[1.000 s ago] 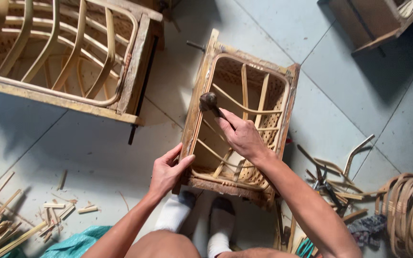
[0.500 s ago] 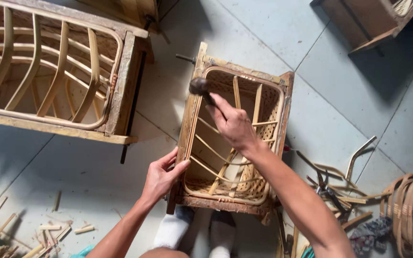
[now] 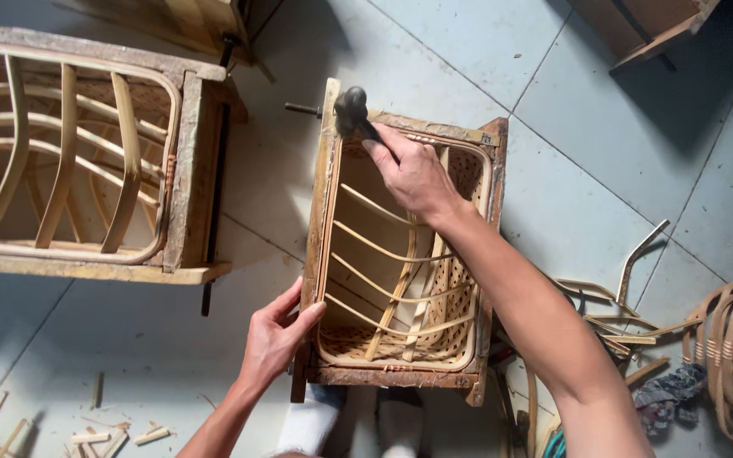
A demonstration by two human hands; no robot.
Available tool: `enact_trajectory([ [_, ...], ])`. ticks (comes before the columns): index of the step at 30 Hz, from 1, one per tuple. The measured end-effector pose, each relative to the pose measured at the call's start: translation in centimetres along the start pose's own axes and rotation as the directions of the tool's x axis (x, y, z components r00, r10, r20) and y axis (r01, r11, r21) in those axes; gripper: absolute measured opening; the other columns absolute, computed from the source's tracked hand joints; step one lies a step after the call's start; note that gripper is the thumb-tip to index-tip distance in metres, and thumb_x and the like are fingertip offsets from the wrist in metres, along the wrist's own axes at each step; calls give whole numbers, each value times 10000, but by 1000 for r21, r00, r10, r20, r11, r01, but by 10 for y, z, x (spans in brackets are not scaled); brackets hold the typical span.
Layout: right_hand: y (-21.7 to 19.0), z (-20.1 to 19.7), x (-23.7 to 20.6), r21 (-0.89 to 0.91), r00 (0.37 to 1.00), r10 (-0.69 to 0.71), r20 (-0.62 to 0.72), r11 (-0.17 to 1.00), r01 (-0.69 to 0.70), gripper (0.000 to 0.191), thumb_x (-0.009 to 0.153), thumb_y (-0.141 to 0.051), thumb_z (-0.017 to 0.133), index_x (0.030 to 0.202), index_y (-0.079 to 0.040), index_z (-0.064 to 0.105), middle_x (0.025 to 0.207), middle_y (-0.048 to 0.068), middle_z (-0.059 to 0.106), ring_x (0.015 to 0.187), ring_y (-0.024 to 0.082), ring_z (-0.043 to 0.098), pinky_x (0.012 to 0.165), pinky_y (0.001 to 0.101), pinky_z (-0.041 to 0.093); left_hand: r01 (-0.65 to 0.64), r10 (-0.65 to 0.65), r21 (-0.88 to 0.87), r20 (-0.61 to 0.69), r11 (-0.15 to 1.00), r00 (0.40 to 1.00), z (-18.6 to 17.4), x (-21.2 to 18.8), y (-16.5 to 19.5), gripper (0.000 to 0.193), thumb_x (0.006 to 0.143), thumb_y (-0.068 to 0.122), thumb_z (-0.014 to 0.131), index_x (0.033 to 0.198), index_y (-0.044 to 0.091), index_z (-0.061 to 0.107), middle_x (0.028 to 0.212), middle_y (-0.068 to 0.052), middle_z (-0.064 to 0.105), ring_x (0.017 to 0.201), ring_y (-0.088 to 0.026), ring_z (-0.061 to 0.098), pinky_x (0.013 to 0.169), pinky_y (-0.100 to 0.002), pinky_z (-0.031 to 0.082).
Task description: The person sits on the floor assembling a bamboo basket in a wooden frame jig. They squeeze glue from a bottle onto the rim, tuck and weave bamboo strips into the woven wall, tap strips tight with a hammer, trim with pliers, and apply more glue along the edge.
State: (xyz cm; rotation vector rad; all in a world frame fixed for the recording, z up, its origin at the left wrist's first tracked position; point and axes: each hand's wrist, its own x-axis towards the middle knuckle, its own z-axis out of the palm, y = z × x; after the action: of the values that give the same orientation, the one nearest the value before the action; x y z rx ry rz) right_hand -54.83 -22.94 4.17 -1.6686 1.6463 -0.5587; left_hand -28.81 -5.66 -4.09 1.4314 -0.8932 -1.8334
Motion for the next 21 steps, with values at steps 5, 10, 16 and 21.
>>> enact_trajectory([
  [5, 17, -4, 6, -53, 976, -186, -113, 982, 181, 379, 1113, -279, 521, 1416, -85, 641, 629, 26, 594, 534, 94, 581, 494, 287, 473, 21, -21, -21, -2, 1000, 1000, 0, -3, 0, 666, 873, 110, 745, 1478, -20, 497, 1389, -152, 659, 1157, -167, 651, 985, -313, 542],
  [10, 21, -45, -1, 210, 981, 179, -81, 965, -158, 349, 1082, -294, 492, 1257, -44, 661, 615, -11, 592, 440, 89, 552, 385, 276, 472, 38, -38, 17, 3, 999, 999, -1, 0, 4, 672, 857, 107, 748, 1473, -3, 502, 1394, -151, 657, 1163, -180, 675, 998, -319, 558],
  [16, 31, -48, -26, 238, 979, 149, -142, 965, -112, 364, 1074, -300, 488, 1319, -63, 613, 618, -21, 597, 453, 78, 557, 384, 277, 487, 59, -58, -17, 13, 998, 998, 0, 1, 7, 661, 858, 83, 733, 1472, 3, 503, 1420, -152, 632, 1191, -188, 654, 1004, -339, 557],
  [21, 48, -46, -21, 142, 984, 163, -77, 978, -151, 320, 1077, -314, 537, 962, -39, 652, 595, 0, 596, 456, 94, 572, 418, 286, 485, 92, -92, -2, 2, 996, 996, -2, -1, 3, 673, 846, 78, 739, 1477, 21, 512, 1394, -173, 656, 1215, -211, 647, 1027, -362, 554],
])
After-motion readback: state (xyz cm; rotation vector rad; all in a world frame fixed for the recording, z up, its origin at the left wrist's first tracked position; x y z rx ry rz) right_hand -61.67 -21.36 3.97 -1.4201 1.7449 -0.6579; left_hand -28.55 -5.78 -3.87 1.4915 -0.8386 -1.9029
